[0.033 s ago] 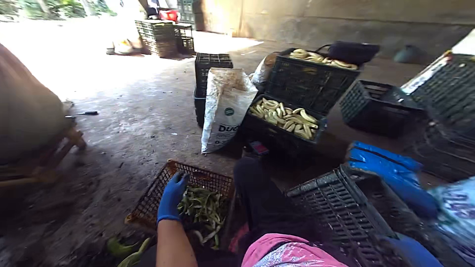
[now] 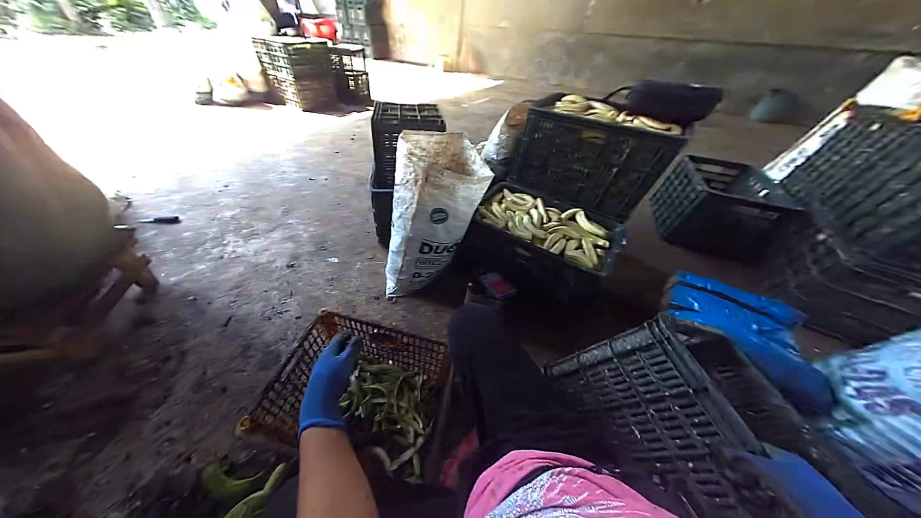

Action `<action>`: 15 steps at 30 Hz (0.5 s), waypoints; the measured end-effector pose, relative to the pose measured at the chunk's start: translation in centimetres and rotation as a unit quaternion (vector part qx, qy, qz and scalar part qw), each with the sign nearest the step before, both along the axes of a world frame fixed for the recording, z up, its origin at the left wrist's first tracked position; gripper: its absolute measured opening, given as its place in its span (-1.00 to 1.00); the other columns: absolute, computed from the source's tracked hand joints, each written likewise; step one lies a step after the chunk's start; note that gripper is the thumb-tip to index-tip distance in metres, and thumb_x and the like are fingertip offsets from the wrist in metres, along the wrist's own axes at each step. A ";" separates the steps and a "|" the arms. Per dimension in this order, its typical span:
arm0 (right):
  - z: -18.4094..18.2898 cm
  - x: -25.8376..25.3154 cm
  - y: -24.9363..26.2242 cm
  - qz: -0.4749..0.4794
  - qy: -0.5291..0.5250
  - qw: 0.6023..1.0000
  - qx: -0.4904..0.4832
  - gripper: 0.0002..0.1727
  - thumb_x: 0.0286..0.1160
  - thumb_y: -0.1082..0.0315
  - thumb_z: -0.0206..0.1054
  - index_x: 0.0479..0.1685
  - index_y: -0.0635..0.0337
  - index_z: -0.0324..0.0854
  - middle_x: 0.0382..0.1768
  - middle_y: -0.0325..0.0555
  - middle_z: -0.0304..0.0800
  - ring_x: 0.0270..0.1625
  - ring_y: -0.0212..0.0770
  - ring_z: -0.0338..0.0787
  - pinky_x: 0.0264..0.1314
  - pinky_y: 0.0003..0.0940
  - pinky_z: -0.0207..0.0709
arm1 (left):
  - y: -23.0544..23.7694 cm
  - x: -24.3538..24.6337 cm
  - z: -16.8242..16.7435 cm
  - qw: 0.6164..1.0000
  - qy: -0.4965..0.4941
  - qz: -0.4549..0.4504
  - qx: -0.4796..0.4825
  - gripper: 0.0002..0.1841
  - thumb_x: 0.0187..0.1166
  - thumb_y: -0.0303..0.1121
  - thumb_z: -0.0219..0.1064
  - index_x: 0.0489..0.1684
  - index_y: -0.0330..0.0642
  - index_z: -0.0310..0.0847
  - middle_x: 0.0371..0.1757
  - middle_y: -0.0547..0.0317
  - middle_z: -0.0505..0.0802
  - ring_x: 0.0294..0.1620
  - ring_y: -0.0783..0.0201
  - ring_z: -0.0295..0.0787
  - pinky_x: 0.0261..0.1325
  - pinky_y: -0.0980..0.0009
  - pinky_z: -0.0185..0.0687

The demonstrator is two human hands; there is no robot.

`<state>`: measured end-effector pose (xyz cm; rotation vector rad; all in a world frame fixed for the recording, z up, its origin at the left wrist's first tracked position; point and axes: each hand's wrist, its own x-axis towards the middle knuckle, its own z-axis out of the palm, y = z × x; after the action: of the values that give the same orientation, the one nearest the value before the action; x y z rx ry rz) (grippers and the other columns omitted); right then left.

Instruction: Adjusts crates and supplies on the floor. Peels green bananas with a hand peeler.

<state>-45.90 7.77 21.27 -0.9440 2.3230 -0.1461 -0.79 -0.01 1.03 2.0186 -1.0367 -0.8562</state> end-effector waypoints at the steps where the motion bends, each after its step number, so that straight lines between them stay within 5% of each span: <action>1: -0.9 -0.9 0.0 -0.022 0.009 1.000 -0.005 -0.57 0.81 0.29 0.06 0.47 0.40 0.38 0.19 0.09 0.57 0.03 -0.29 0.58 0.20 -0.33 0.41 | 0.0 0.3 -0.5 1.000 -0.001 -0.004 -0.003 -0.45 0.77 0.07 0.12 0.59 -0.06 0.50 0.45 -0.15 0.71 0.51 -0.10 0.60 0.55 -0.23 0.40; 4: -5.7 -8.0 -0.7 -0.019 -0.008 0.996 -0.087 -0.57 0.79 0.25 0.12 0.43 0.38 0.42 0.04 0.03 0.63 -0.10 -0.29 0.60 0.07 -0.29 0.49 | 0.1 1.0 -1.4 1.000 0.008 -0.003 -0.009 -0.45 0.77 0.05 0.13 0.59 -0.08 0.49 0.48 -0.12 0.69 0.53 -0.05 0.58 0.57 -0.18 0.39; 6: -10.3 -16.2 -1.8 0.045 -0.056 0.983 -0.168 -0.57 0.65 0.18 0.27 0.21 0.42 0.52 -0.23 -0.01 0.68 -0.32 -0.26 0.65 -0.25 -0.23 0.60 | 0.6 0.9 -1.0 1.000 0.014 0.006 0.005 -0.49 0.80 0.00 0.13 0.55 -0.14 0.51 0.45 -0.16 0.70 0.50 -0.07 0.60 0.55 -0.17 0.40; 7: -11.0 -18.0 -2.4 0.046 -0.046 0.984 -0.164 -0.57 0.64 0.14 0.30 0.19 0.38 0.55 -0.25 -0.02 0.71 -0.33 -0.21 0.68 -0.23 -0.17 0.62 | 0.8 0.7 -0.8 1.000 0.011 0.013 0.012 -0.51 0.80 -0.03 0.13 0.51 -0.18 0.53 0.41 -0.19 0.72 0.47 -0.08 0.62 0.53 -0.16 0.41; 11: -6.4 -22.3 -4.7 0.111 0.011 0.988 -0.103 -0.44 0.67 0.15 0.32 0.52 0.33 0.44 0.09 0.28 0.79 0.04 0.13 0.86 0.15 0.18 0.69 | 0.8 0.9 -1.6 0.997 -0.030 -0.010 0.064 -0.49 0.81 0.02 0.09 0.50 -0.14 0.55 0.40 -0.18 0.73 0.49 -0.09 0.61 0.56 -0.20 0.37; 13: -1.7 -19.7 -4.4 0.082 -0.002 0.982 -0.170 -0.40 0.65 0.18 0.30 0.57 0.35 0.36 0.13 0.26 0.73 -0.03 -0.01 0.80 0.08 0.03 0.68 | 0.9 1.0 -2.2 0.997 -0.035 -0.017 0.073 -0.49 0.79 0.04 0.10 0.49 -0.12 0.56 0.38 -0.18 0.74 0.46 -0.10 0.63 0.53 -0.22 0.39; 15: 1.5 -17.8 -5.9 0.049 -0.026 0.969 -0.240 -0.44 0.60 0.21 0.32 0.52 0.28 0.39 0.01 0.04 0.70 -0.21 -0.26 0.70 -0.13 -0.24 0.64 | 1.1 1.3 -2.6 0.997 -0.035 -0.008 0.075 -0.48 0.78 0.06 0.12 0.49 -0.11 0.57 0.38 -0.18 0.74 0.44 -0.12 0.65 0.49 -0.26 0.42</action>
<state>-63.65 1.86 22.73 -1.2652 2.2255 -0.7090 0.50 1.07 -1.57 2.1824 -1.0564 -0.9015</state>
